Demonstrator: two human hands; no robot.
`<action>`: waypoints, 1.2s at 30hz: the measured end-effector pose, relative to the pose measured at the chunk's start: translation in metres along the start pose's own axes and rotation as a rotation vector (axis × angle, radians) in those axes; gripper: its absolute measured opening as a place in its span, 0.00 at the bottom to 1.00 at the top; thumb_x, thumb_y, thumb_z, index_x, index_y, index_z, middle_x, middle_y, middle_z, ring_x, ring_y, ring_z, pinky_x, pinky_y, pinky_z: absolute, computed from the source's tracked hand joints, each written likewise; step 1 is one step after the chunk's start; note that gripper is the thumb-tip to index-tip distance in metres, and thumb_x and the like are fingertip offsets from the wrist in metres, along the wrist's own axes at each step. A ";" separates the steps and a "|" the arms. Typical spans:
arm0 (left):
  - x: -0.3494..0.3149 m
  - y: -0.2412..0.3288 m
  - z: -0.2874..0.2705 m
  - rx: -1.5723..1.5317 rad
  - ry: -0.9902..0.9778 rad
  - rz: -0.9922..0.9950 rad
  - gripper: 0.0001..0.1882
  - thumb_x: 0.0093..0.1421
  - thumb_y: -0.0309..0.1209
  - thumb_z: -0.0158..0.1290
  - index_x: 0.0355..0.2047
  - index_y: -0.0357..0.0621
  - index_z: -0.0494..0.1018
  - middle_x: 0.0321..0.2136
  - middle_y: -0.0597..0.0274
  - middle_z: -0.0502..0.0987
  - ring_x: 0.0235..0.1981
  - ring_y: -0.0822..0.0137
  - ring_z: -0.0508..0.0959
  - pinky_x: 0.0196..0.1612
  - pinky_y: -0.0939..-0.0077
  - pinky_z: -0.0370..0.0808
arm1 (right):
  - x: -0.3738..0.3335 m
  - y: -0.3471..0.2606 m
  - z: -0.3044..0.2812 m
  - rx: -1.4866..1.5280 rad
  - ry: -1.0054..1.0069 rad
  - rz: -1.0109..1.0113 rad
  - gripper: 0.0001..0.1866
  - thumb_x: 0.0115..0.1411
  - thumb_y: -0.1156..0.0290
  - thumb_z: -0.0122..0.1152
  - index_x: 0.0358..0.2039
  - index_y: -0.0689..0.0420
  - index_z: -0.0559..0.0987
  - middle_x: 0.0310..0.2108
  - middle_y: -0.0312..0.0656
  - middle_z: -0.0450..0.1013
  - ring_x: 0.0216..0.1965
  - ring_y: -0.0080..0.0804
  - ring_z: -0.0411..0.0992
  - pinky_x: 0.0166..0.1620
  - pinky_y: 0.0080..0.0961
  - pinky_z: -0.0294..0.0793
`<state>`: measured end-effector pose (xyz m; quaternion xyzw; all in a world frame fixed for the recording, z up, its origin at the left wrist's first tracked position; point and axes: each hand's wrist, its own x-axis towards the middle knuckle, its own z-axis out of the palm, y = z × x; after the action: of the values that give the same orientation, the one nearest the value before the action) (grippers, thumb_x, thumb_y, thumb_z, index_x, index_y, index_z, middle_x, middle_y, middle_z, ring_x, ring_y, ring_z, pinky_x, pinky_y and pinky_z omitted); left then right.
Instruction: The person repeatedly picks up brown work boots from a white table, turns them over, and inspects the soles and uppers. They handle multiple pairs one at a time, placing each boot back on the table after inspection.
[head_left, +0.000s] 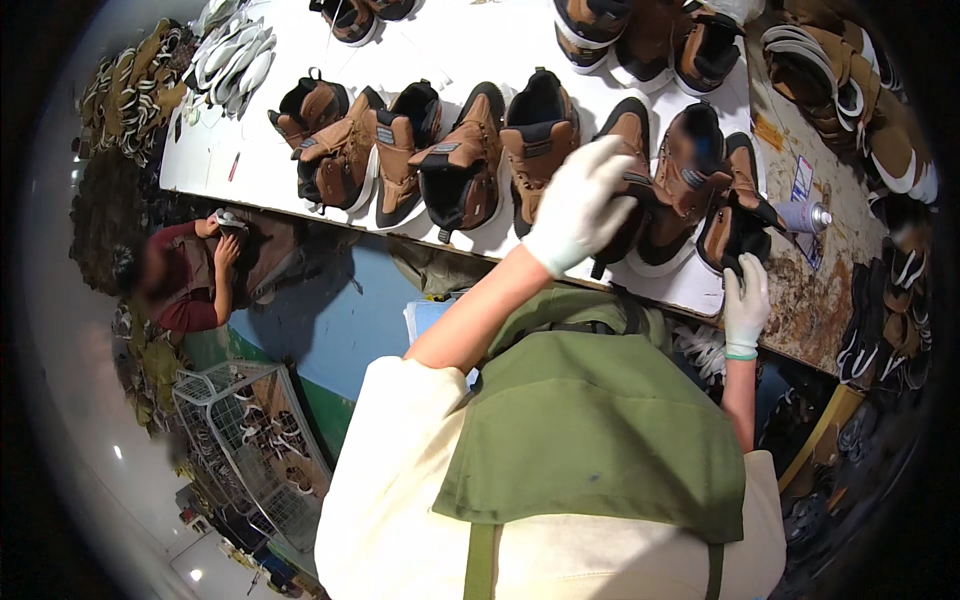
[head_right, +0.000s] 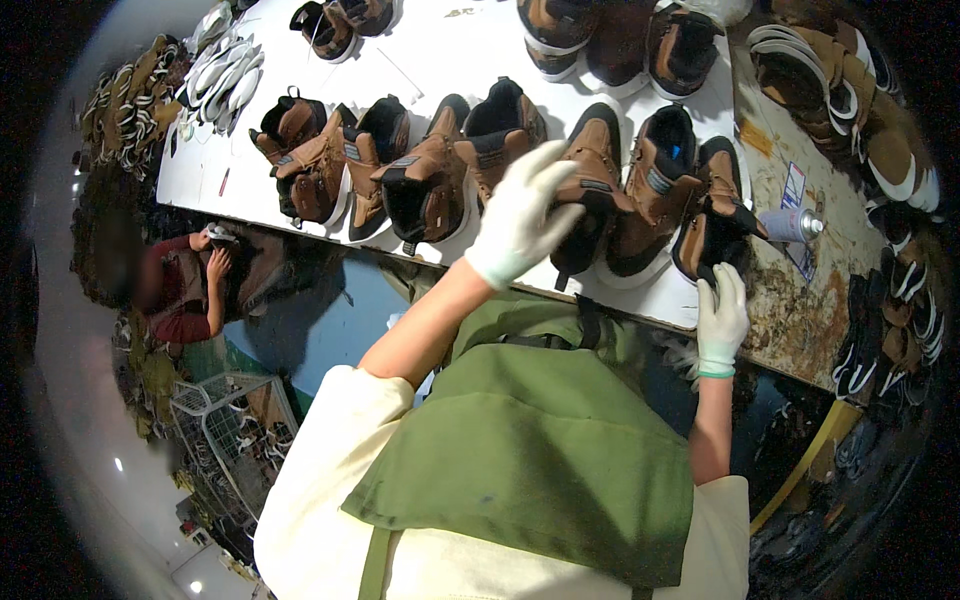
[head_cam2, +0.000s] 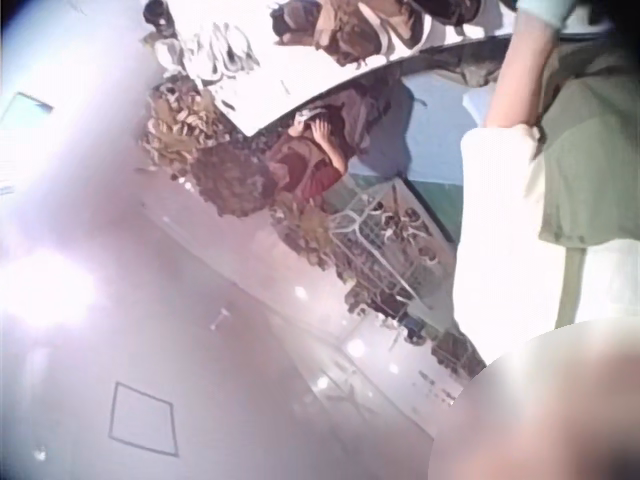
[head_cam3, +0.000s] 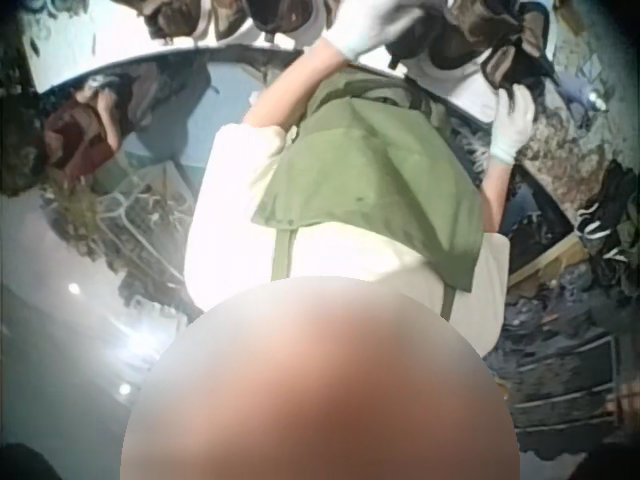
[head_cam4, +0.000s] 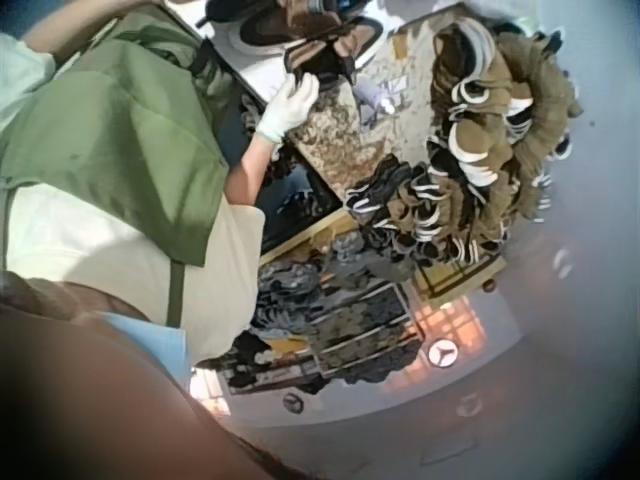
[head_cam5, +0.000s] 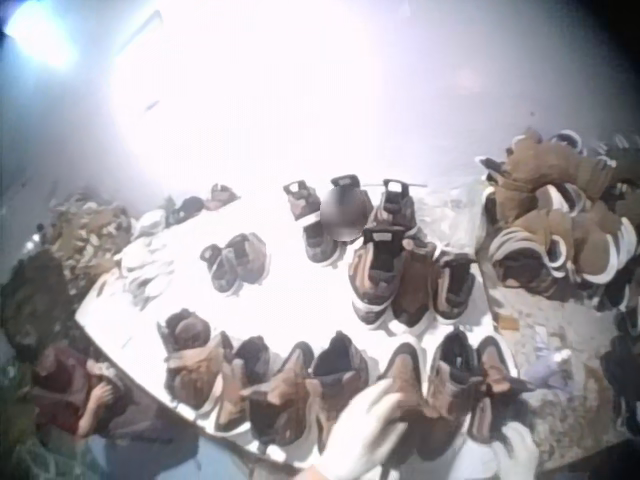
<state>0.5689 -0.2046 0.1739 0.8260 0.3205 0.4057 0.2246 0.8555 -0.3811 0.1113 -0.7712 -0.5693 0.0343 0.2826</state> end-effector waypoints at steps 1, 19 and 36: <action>-0.014 -0.006 -0.016 0.031 0.026 -0.066 0.27 0.51 0.25 0.62 0.51 0.39 0.68 0.53 0.45 0.69 0.53 0.46 0.71 0.55 0.60 0.70 | 0.004 -0.016 -0.002 0.008 0.045 -0.033 0.12 0.57 0.75 0.64 0.42 0.60 0.79 0.46 0.46 0.75 0.44 0.41 0.75 0.45 0.30 0.75; -0.160 -0.165 -0.189 -0.019 0.474 -0.794 0.13 0.59 0.24 0.55 0.45 0.36 0.74 0.39 0.62 0.77 0.41 0.72 0.75 0.47 0.78 0.72 | 0.081 -0.329 0.124 0.457 -0.247 -0.292 0.26 0.48 0.67 0.74 0.47 0.57 0.76 0.44 0.45 0.73 0.34 0.40 0.77 0.35 0.29 0.78; -0.059 -0.247 -0.211 0.210 -0.149 -0.511 0.44 0.43 0.37 0.69 0.59 0.50 0.61 0.64 0.46 0.54 0.62 0.42 0.60 0.60 0.56 0.66 | 0.093 -0.355 0.187 -0.134 -0.300 -0.417 0.20 0.49 0.76 0.60 0.45 0.50 0.75 0.44 0.36 0.75 0.36 0.42 0.77 0.35 0.34 0.76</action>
<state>0.2844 -0.0516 0.1072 0.7648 0.5411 0.2387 0.2556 0.5128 -0.1554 0.1479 -0.6405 -0.7526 0.0515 0.1440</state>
